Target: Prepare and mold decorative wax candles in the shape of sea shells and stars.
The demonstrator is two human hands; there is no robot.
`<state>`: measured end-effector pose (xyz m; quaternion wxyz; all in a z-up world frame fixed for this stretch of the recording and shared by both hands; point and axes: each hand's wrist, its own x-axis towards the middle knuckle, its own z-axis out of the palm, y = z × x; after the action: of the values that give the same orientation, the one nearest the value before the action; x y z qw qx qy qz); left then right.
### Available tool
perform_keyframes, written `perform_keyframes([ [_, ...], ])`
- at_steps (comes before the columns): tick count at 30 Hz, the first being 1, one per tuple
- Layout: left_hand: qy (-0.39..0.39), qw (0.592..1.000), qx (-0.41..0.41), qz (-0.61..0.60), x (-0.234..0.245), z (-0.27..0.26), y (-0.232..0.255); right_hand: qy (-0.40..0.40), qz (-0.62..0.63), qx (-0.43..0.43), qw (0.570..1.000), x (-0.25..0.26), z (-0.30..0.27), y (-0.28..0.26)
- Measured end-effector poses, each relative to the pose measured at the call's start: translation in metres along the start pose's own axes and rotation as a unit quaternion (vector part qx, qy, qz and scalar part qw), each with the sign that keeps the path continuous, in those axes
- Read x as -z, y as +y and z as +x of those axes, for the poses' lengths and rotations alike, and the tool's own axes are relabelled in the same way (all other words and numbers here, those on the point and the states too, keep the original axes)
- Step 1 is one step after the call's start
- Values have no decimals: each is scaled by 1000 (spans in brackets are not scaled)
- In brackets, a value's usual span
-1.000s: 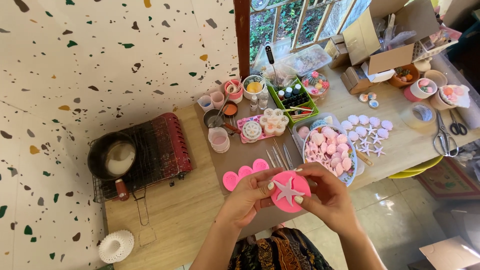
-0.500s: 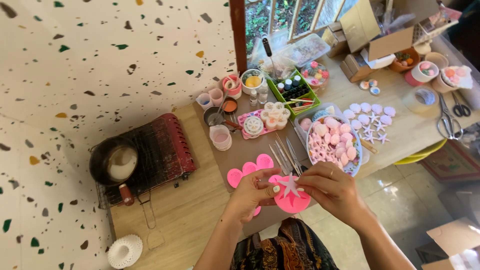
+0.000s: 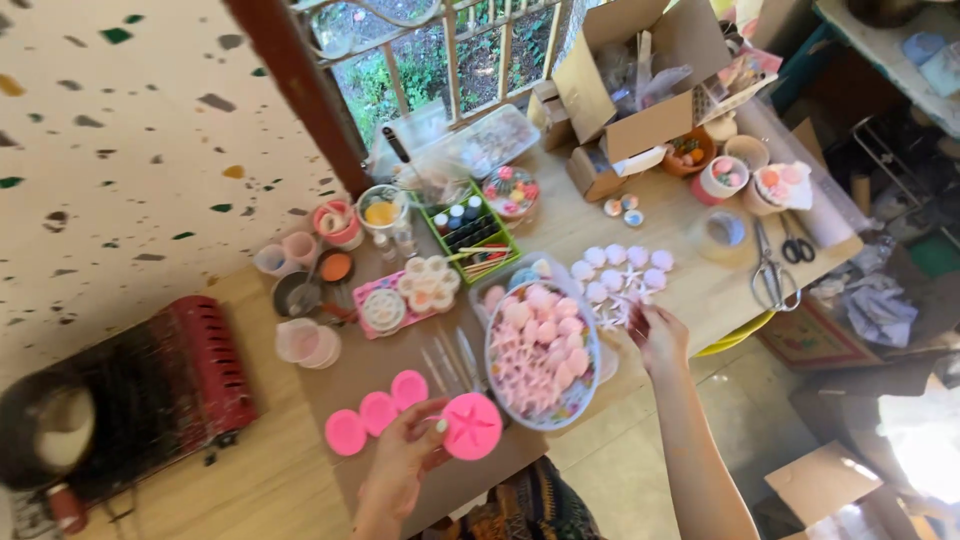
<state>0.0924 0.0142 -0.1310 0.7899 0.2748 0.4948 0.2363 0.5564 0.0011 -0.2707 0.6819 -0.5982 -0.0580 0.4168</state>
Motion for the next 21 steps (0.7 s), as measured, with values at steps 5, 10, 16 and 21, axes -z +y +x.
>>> perform_keyframes([
  [5,144,986,-27,-84,24,61,-72,232,-58,-84,967,174,170,85],
  [10,270,942,-9,-197,110,84,-156,166,-88,-182,965,201,220,99],
  [16,341,902,-15,-266,185,75,-213,28,-227,-209,951,149,193,76],
  [21,388,862,8,-325,196,67,-232,32,-263,-160,951,133,175,63],
])
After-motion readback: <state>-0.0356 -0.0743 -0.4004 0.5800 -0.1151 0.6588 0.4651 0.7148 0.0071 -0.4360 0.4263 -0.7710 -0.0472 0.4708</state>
